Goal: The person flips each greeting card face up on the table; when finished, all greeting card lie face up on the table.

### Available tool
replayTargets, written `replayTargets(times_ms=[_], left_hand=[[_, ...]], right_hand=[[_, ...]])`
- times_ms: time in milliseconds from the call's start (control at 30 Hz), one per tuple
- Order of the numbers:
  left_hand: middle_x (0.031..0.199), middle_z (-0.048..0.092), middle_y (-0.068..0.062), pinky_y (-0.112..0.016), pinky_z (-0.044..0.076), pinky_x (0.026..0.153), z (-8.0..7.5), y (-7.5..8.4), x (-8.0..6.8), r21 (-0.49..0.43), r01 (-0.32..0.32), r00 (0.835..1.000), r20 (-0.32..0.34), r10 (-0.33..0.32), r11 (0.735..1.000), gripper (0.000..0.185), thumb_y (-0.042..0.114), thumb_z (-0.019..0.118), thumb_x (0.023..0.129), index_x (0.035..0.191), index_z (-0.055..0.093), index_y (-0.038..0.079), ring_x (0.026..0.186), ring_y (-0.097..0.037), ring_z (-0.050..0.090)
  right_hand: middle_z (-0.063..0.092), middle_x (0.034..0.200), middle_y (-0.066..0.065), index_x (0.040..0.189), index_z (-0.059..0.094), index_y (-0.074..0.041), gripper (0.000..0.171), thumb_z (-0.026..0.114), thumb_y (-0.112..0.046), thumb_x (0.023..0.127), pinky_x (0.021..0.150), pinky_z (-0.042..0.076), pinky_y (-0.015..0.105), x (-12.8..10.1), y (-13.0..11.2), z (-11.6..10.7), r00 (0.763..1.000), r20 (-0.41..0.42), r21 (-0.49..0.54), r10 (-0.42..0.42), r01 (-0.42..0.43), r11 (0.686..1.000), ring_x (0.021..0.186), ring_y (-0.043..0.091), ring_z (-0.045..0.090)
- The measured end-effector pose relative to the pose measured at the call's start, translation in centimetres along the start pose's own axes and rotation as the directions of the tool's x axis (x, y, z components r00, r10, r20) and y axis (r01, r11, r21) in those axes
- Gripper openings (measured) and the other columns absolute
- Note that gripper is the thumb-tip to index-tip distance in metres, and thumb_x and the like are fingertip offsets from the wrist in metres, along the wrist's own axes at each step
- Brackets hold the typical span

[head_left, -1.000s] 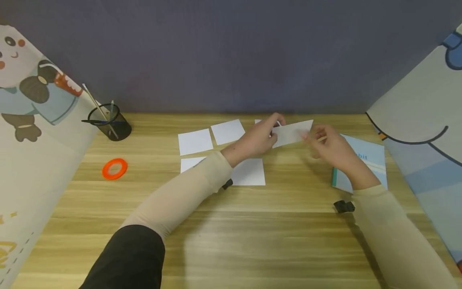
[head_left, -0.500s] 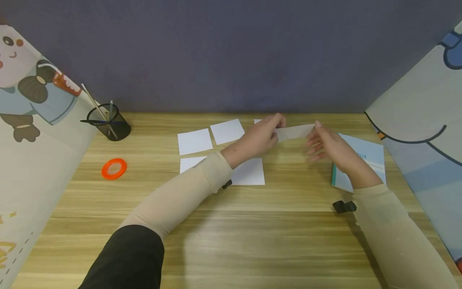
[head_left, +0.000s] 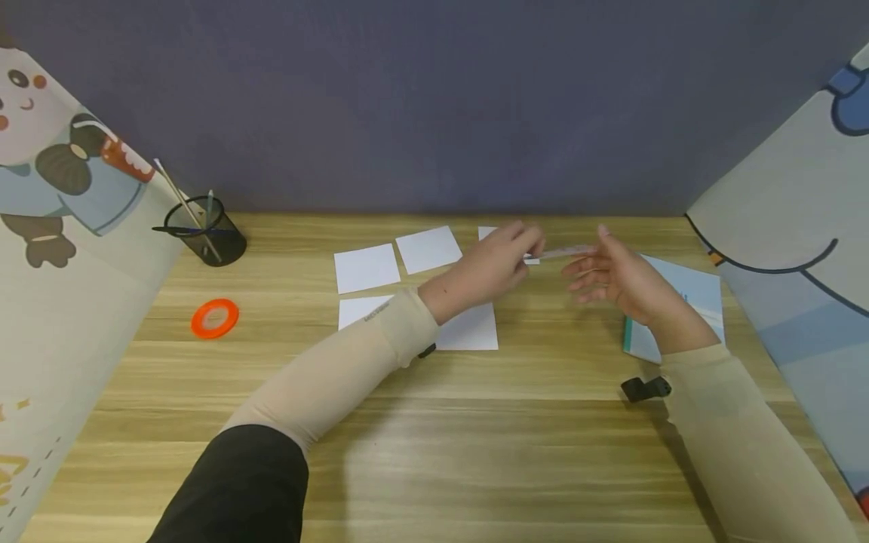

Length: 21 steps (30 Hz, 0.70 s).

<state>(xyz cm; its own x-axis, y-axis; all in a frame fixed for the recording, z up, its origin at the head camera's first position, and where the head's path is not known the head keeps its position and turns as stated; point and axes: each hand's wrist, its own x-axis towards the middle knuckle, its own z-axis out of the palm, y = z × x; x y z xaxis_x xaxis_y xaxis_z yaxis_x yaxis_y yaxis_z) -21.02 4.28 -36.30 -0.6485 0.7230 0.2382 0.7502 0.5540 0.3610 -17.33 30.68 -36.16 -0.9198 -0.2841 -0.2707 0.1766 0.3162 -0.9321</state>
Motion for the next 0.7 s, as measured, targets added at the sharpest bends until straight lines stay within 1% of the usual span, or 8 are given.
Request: replayTargets(times_ms=[67, 133, 200, 233, 300, 400, 567, 700], left_hand=[[0.119, 0.063, -0.001, -0.024, 0.053, 0.092, 0.0, 0.1, -0.1, 0.019, -0.02, 1.0, 0.0, 0.02, 1.0, 0.021, 0.002, 0.06, 0.102, 0.117, 0.055, 0.016, 0.107, -0.014, 0.06], [0.116, 0.061, -0.001, -0.025, 0.05, 0.09, 0.1, 0.1, -0.3, 0.032, -0.04, 0.999, 0.004, 0.04, 0.999, 0.018, 0.004, 0.06, 0.104, 0.116, 0.054, 0.016, 0.103, -0.014, 0.057], [0.113, 0.059, -0.001, -0.027, 0.048, 0.088, 0.2, 0.2, -0.5, 0.041, -0.061, 0.998, 0.005, 0.06, 0.997, 0.016, 0.006, 0.06, 0.106, 0.115, 0.053, 0.016, 0.099, -0.015, 0.054], [0.113, 0.058, 0.0, -0.028, 0.048, 0.088, 0.3, 0.2, -0.5, 0.055, -0.069, 0.998, 0.01, 0.069, 0.996, 0.014, 0.007, 0.06, 0.107, 0.115, 0.053, 0.016, 0.099, -0.016, 0.054], [0.114, 0.059, 0.0, -0.028, 0.049, 0.09, 0.4, 0.3, -0.7, 0.077, -0.083, 0.997, 0.012, 0.082, 0.994, 0.012, 0.011, 0.06, 0.108, 0.115, 0.053, 0.018, 0.101, -0.017, 0.055], [0.117, 0.061, 0.0, -0.027, 0.052, 0.095, 0.6, 0.5, -0.8, 0.107, -0.1, 0.995, 0.007, 0.1, 0.989, 0.012, 0.011, 0.059, 0.108, 0.117, 0.056, 0.019, 0.109, -0.018, 0.059], [0.116, 0.06, 0.0, -0.027, 0.052, 0.095, 0.9, 0.6, -1.0, 0.139, -0.119, 0.993, 0.003, 0.12, 0.983, 0.008, 0.012, 0.058, 0.109, 0.113, 0.057, 0.019, 0.115, -0.021, 0.059], [0.117, 0.058, 0.0, -0.028, 0.051, 0.092, 1.0, 0.6, -1.2, 0.152, -0.134, 0.991, 0.016, 0.133, 0.979, 0.007, 0.015, 0.061, 0.109, 0.108, 0.054, 0.017, 0.111, -0.021, 0.056]], right_hand=[[0.072, 0.118, -0.009, 0.157, 0.026, -0.003, 0.085, 0.023, -0.071, 0.107, 0.082, 0.065, 0.033, 0.0, 0.0, -0.1, 1.0, -0.007, 0.023, 0.008, -0.007, 1.0, 0.1, 0.014, 0.07], [0.073, 0.117, -0.009, 0.156, 0.026, -0.008, 0.077, 0.028, -0.068, 0.109, 0.081, 0.065, 0.032, 0.0, 0.1, -0.1, 1.0, -0.015, 0.068, 0.02, -0.019, 0.998, 0.098, 0.013, 0.07], [0.074, 0.114, -0.008, 0.15, 0.036, -0.008, 0.069, 0.034, -0.064, 0.11, 0.08, 0.065, 0.03, -0.1, 0.2, -0.1, 0.999, -0.022, 0.125, 0.035, -0.032, 0.992, 0.096, 0.012, 0.07], [0.072, 0.114, -0.01, 0.138, 0.047, -0.01, 0.059, 0.037, -0.061, 0.11, 0.08, 0.065, 0.03, -0.1, 0.2, -0.1, 0.999, -0.029, 0.151, 0.037, -0.032, 0.988, 0.095, 0.012, 0.071], [0.072, 0.113, -0.01, 0.123, 0.054, -0.016, 0.043, 0.042, -0.056, 0.111, 0.079, 0.064, 0.029, -0.3, 0.3, -0.1, 0.999, -0.035, 0.194, 0.033, -0.025, 0.981, 0.093, 0.012, 0.071], [0.071, 0.109, -0.01, 0.12, 0.057, -0.015, 0.039, 0.045, -0.051, 0.112, 0.078, 0.064, 0.027, -0.4, 0.4, -0.1, 0.999, -0.038, 0.211, 0.024, -0.016, 0.977, 0.091, 0.011, 0.071], [0.071, 0.108, -0.009, 0.14, 0.049, -0.004, 0.049, 0.045, -0.044, 0.114, 0.075, 0.063, 0.025, -0.3, 0.6, -0.1, 0.999, -0.033, 0.215, 0.008, -0.001, 0.977, 0.092, 0.012, 0.07], [0.063, 0.121, -0.007, 0.163, 0.022, 0.003, 0.068, 0.046, -0.038, 0.115, 0.075, 0.062, 0.024, -0.1, 0.8, 0.0, 0.999, -0.04, 0.191, 0.01, -0.002, 0.982, 0.095, 0.01, 0.069]])
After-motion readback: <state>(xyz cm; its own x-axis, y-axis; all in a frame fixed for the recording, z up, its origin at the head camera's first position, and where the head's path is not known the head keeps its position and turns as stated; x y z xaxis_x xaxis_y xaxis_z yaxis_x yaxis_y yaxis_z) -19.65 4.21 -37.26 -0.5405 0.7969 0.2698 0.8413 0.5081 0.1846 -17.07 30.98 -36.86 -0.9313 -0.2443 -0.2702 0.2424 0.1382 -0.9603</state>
